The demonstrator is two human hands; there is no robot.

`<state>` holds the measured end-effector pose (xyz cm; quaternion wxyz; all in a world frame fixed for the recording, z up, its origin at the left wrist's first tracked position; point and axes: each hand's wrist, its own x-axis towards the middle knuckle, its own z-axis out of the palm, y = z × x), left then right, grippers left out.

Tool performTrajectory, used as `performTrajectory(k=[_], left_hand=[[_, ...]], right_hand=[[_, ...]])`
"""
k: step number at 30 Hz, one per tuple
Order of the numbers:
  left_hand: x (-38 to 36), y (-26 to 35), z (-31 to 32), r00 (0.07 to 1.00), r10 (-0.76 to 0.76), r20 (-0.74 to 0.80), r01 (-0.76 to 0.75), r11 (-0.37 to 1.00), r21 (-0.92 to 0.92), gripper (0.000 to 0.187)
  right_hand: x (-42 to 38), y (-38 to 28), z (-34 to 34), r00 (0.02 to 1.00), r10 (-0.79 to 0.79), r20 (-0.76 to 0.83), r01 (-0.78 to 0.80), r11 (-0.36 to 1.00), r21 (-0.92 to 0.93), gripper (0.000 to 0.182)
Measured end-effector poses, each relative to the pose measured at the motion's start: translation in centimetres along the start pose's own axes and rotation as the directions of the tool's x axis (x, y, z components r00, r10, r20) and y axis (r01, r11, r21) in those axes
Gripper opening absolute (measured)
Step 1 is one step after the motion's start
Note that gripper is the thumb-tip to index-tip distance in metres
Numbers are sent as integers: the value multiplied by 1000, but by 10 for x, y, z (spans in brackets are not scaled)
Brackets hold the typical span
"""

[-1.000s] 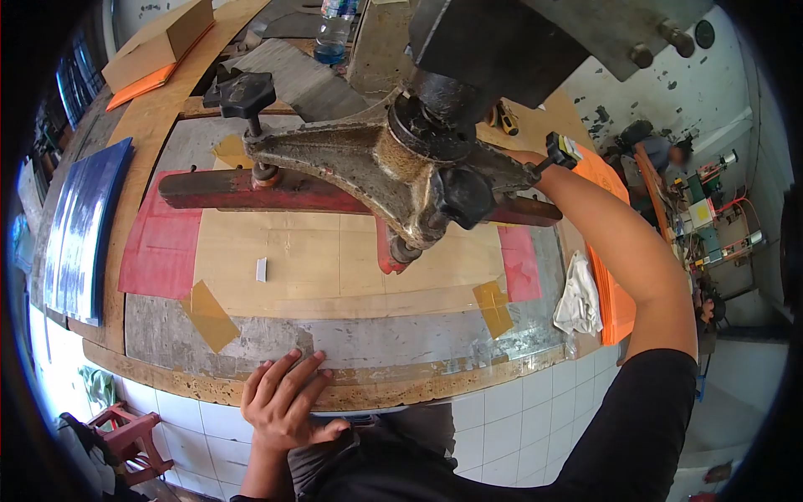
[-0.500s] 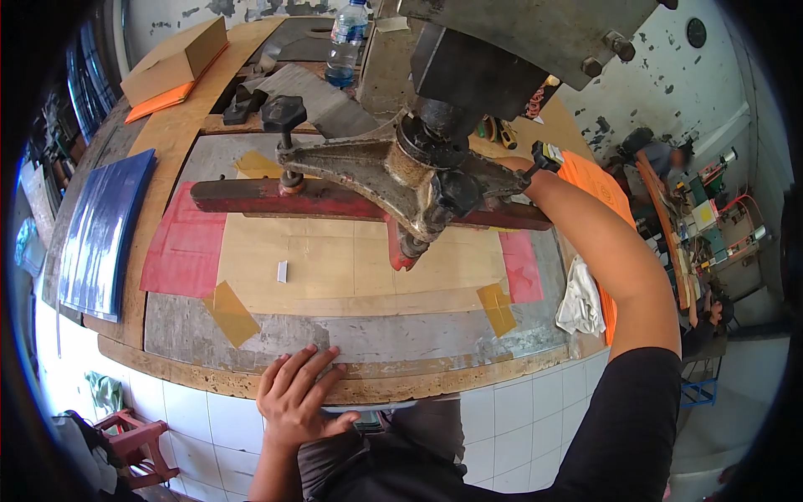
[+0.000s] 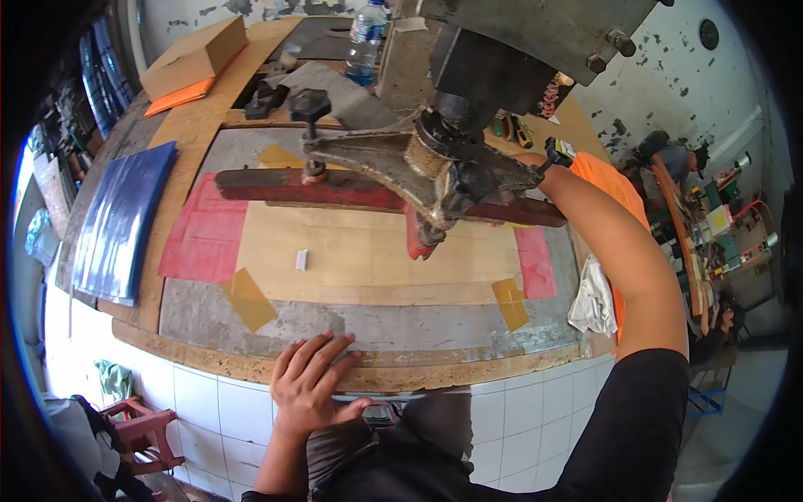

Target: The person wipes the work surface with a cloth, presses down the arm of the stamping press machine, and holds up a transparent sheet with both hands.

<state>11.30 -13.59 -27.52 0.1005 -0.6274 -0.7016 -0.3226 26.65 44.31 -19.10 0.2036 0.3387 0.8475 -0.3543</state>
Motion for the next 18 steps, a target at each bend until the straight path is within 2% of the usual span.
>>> performTrajectory(k=[5, 7, 8, 9, 11, 13, 14, 15, 16, 18], left_hand=[[2, 2, -4, 1000, 14, -2, -14, 1000, -9, 56], [3, 2, -5, 1000, 19, -4, -19, 1000, -12, 55], [4, 3, -7, 1000, 22, -3, -22, 1000, -5, 54], [3, 4, -8, 1000, 26, 2, -26, 1000, -1, 54], [3, 5, -11, 1000, 24, 18, -24, 1000, -18, 54], [2, 5, -13, 999, 32, 33, -31, 999, -21, 53], [2, 5, -13, 999, 29, 40, -28, 999, -23, 53], [0, 5, -13, 999, 23, 46, -22, 999, -29, 53], [1, 6, -12, 999, 16, 49, -15, 999, -38, 53], [2, 7, -13, 999, 2, 39, 0, 999, -47, 54]], right_hand=[[-6, 4, 0, 995, 20, -96, -34, 988, -150, 42], [-20, 11, -4, 991, 25, -135, -45, 987, -151, 43], [-27, 15, -8, 989, 23, -148, -39, 994, -104, 43], [-37, 17, -12, 990, 12, -137, 0, 996, 93, 43], [-53, 21, -20, 989, -14, -150, 81, 887, 454, 47], [-117, -2, 1, 929, -43, -367, 176, 926, 335, 50], [-126, 11, 10, 871, -72, -486, 224, 938, 263, 44], [-145, 5, 35, 724, -118, -679, 247, 964, 96, 38], [-171, -12, 70, 538, -186, -823, 222, 972, -74, 32], [-220, -56, 147, 302, -260, -917, 336, 929, -153, 25]])
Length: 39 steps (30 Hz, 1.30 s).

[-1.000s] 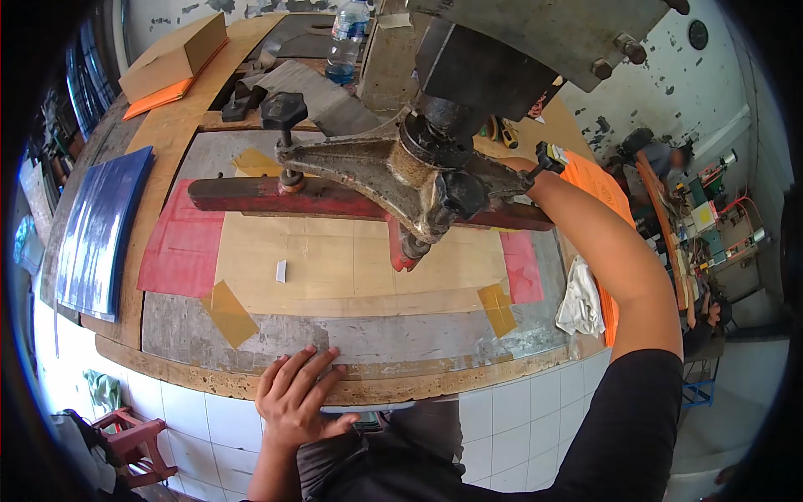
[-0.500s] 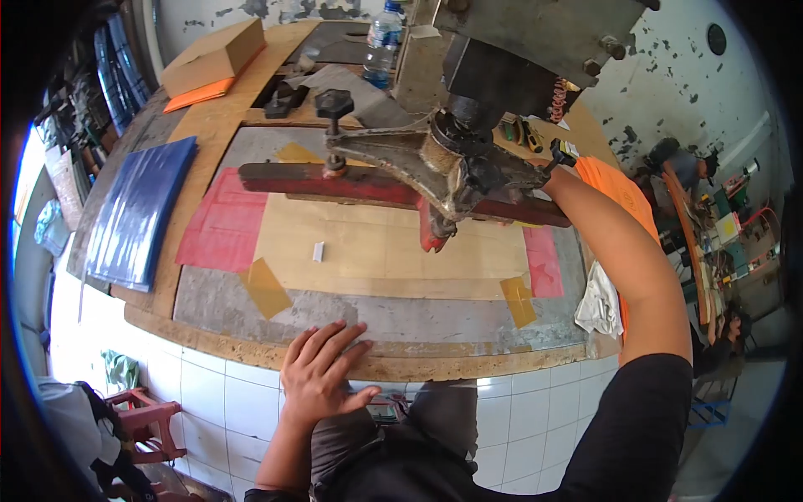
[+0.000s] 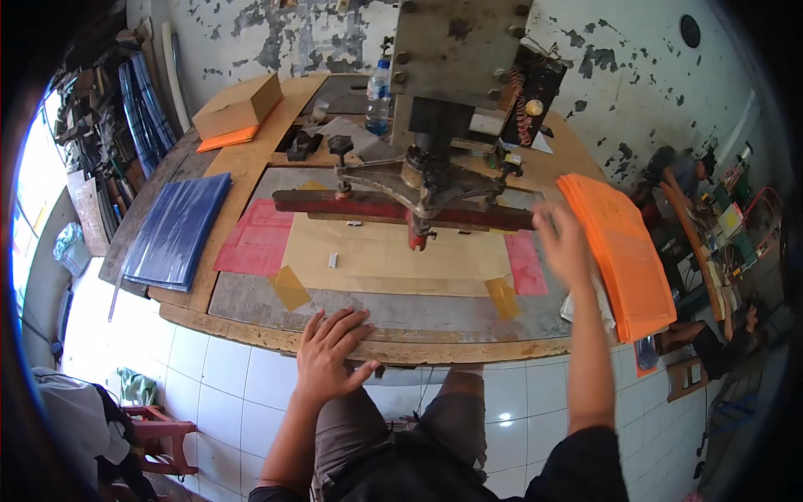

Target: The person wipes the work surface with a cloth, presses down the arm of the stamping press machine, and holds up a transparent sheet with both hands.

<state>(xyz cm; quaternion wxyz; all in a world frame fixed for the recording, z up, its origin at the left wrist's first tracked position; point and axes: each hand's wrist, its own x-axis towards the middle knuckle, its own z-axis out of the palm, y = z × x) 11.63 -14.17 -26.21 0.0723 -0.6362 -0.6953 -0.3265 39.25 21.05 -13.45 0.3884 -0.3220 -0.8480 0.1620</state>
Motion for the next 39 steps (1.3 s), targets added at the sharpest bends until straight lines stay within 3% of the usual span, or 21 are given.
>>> performTrajectory(k=[2, 4, 9, 11, 14, 20, 26, 39], left_hand=[[3, 4, -1, 999, -32, 13, 32, 999, -18, 55], [8, 8, -4, 997, -60, 40, 61, 998, -27, 55], [34, -4, -27, 983, -53, 174, 59, 998, -27, 49], [57, -15, -35, 991, -30, 131, 33, 999, -18, 45], [81, -39, -29, 996, 7, 84, -8, 1000, 20, 44], [81, -45, -14, 999, -20, 51, 22, 999, -40, 43], [78, -47, -15, 997, -52, 56, 55, 997, -48, 40], [76, -43, -21, 997, -64, 45, 72, 979, -193, 36]], right_hand=[[-61, -9, 10, 966, -243, 88, 243, 970, 11, 30], [-103, -24, 24, 950, -240, 198, 261, 961, -90, 35], [-133, 0, 51, 981, -100, 168, 112, 992, -63, 49], [-132, 6, 53, 983, -37, 181, 40, 999, -14, 53], [-131, 0, 54, 968, -30, 248, 69, 986, -149, 61], [-133, 4, 56, 978, -10, 207, 40, 989, -141, 69], [-133, 7, 59, 961, 4, 278, 46, 984, -172, 68], [-131, -1, 50, 962, -37, 270, 36, 999, 7, 62]])
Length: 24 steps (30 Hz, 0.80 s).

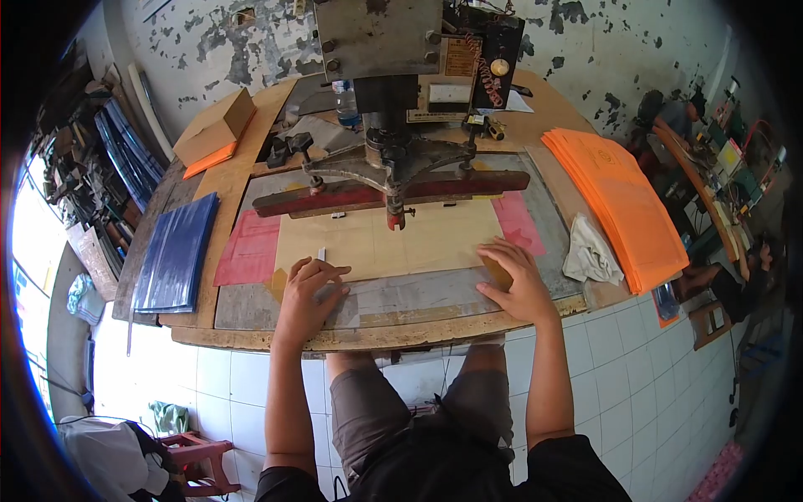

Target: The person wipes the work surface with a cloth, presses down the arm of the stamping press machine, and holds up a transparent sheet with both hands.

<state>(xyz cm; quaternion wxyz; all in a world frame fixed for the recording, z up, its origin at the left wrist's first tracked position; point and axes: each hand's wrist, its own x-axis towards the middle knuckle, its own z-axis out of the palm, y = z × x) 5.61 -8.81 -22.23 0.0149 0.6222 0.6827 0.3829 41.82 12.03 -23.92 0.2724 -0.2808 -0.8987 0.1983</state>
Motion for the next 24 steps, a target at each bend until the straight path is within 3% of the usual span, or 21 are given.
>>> performTrajectory(k=[6, 11, 14, 17, 20, 24], left_hand=[[-6, -6, 2, 999, -50, 7, 50, 999, -17, 27], [-3, -2, 5, 995, 4, -102, -16, 993, -116, 14], [-1, 1, 4, 988, 52, -142, -65, 994, -90, 13], [-4, -7, 4, 997, 29, -72, -32, 999, -36, 13], [-3, -3, 5, 994, 36, -101, -38, 999, -20, 11], [-3, -2, 6, 993, 37, -114, -40, 999, -24, 13]], right_hand=[[0, -2, -1, 1000, 6, -21, -5, 999, 46, 73], [-2, -1, 1, 997, -28, -68, 35, 994, 99, 83], [-3, -9, -3, 997, 43, -65, -31, 986, 165, 84], [-5, -13, -3, 994, 49, -94, -32, 984, 175, 77], [-8, -2, 0, 993, -11, -121, 32, 985, 171, 62], [-8, 7, -1, 1000, -4, -23, 9, 977, 214, 42]])
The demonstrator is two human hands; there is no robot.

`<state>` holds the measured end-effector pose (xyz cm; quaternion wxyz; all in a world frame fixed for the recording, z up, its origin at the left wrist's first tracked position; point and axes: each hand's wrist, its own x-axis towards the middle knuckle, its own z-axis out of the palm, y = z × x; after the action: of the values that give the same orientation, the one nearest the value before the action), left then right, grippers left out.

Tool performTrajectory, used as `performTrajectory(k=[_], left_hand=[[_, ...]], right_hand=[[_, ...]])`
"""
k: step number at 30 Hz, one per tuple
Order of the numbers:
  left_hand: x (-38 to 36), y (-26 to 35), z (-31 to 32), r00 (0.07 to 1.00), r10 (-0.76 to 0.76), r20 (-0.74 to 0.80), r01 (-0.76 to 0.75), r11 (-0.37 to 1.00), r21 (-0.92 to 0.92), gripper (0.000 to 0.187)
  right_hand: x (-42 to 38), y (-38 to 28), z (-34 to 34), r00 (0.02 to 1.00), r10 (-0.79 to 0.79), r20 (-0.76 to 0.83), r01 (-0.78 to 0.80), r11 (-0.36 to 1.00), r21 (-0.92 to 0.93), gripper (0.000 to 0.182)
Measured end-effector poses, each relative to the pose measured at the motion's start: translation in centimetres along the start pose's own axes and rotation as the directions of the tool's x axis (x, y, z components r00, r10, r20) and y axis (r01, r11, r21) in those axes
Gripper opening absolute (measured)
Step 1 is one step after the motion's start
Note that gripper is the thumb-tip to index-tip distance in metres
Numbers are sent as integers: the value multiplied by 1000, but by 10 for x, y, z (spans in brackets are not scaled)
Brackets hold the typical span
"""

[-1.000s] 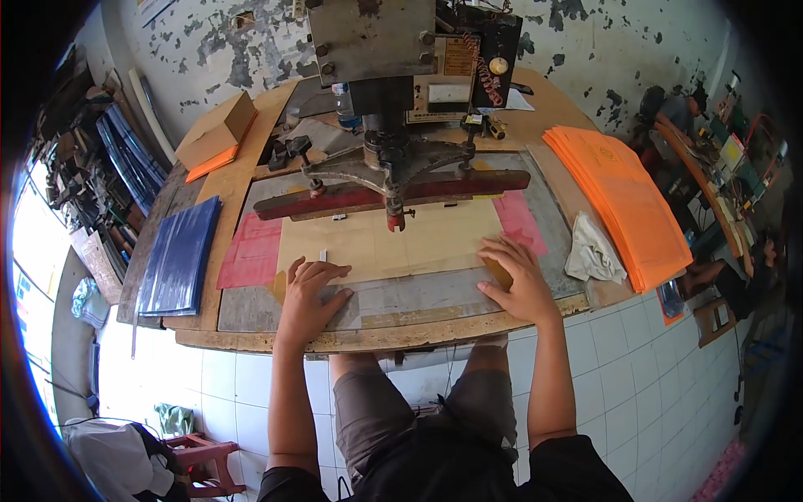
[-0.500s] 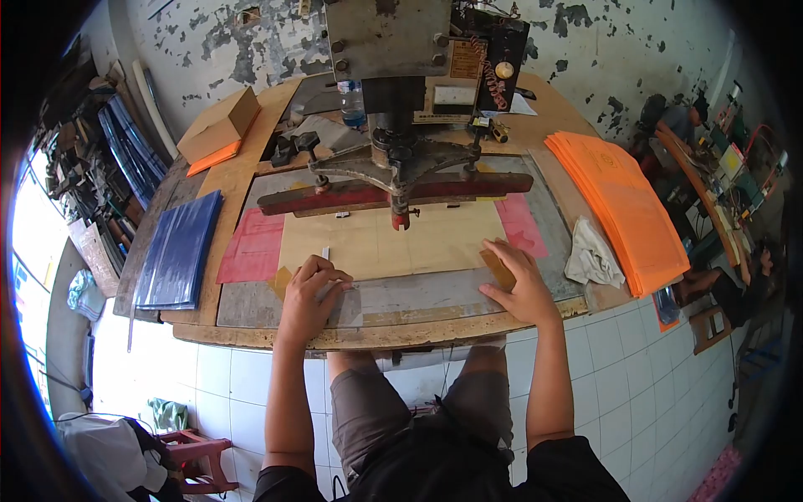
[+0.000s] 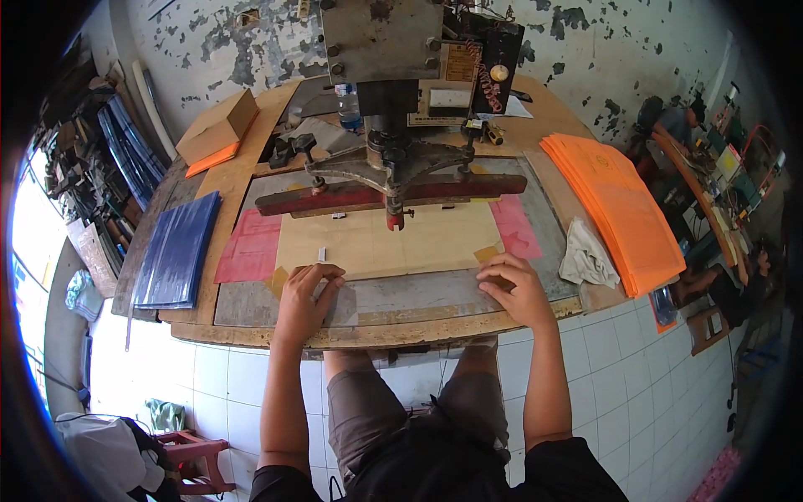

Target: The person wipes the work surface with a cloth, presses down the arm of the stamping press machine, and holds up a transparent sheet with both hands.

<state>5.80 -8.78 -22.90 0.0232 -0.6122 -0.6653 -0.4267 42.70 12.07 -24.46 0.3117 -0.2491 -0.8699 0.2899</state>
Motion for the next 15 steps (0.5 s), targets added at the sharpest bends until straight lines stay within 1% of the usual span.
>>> performTrajectory(k=[2, 5, 8, 11, 15], left_hand=[[-1, 0, 1, 1000, 1, -9, -1, 1000, 1, 15], [-3, -4, 0, 999, -31, 21, 31, 1000, 3, 22], [-1, 4, -4, 994, -78, 70, 82, 996, -46, 27], [-1, 1, -2, 996, -61, 70, 63, 997, -33, 33], [-4, -8, 4, 991, -134, -4, 132, 985, -113, 27]], right_hand=[[0, -9, 1, 1000, 12, -28, -13, 999, -38, 37], [0, -10, 0, 997, -34, -75, 32, 999, -30, 44], [-1, -11, 2, 987, -3, -161, 22, 993, 119, 51], [-4, -10, 1, 982, 15, -188, 6, 994, 112, 55], [-3, -3, 4, 982, -1, -189, 29, 989, 144, 60]])
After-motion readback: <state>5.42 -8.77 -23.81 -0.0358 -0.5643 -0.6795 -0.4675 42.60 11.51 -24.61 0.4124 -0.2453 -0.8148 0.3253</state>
